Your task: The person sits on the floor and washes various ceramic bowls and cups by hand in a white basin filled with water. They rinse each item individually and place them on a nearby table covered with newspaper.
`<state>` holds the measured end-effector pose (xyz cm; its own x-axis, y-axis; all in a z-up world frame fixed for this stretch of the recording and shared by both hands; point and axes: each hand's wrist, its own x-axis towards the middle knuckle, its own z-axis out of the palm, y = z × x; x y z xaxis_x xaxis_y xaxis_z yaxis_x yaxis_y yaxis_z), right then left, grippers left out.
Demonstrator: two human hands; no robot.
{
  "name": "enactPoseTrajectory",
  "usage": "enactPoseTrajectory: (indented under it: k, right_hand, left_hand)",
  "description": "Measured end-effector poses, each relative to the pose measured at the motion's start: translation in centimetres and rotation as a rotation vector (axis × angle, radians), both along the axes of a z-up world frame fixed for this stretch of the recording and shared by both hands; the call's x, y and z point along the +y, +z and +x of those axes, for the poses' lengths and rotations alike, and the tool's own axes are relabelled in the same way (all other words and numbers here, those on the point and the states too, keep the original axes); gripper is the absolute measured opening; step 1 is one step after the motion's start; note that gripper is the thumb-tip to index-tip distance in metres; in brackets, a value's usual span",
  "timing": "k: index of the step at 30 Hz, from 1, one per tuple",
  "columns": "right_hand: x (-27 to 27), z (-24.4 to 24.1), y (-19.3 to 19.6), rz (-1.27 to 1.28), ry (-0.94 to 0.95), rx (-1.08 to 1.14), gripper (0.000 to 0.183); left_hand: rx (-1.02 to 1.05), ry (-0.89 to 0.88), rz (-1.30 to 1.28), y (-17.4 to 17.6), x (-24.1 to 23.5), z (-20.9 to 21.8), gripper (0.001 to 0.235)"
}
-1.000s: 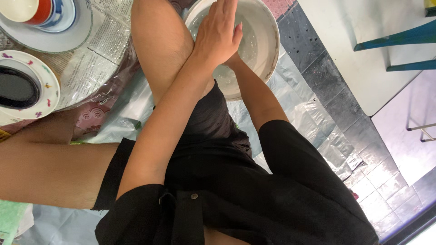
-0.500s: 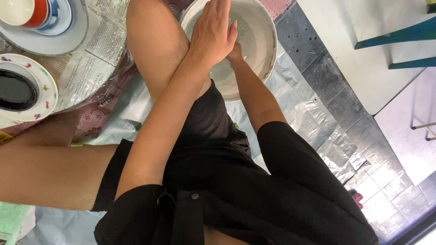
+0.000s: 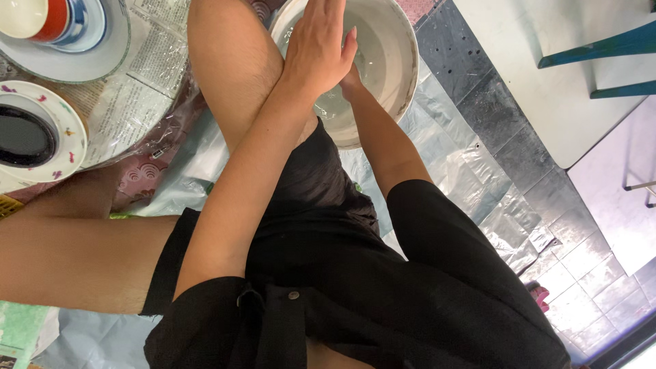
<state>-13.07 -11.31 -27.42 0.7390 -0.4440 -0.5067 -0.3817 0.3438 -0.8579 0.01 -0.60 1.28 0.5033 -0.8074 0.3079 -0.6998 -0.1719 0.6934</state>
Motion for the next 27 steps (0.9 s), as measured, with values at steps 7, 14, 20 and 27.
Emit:
enactPoseTrajectory:
  k: [7, 14, 20, 27]
  right_hand:
    - [-0.5, 0.3, 1.2, 0.125, -0.057, 0.059, 0.055]
    - [-2.2, 0.2, 9.7, 0.297, -0.088, 0.161, 0.069]
    - [-1.7, -1.2, 16.1, 0.410, -0.142, -0.121, 0.090]
    - [1.2, 1.8, 10.0, 0.528, 0.120, -0.261, 0.065]
  left_hand:
    - [0.026, -0.010, -0.005, 0.0, 0.0, 0.1, 0.053]
    - [-0.001, 0.006, -0.048, -0.2, 0.0, -0.1, 0.053]
    - [-0.016, 0.019, -0.006, -0.5, -0.3, 0.2, 0.037]
    - [0.010, 0.067, -0.076, 0.0, -0.1, 0.3, 0.035]
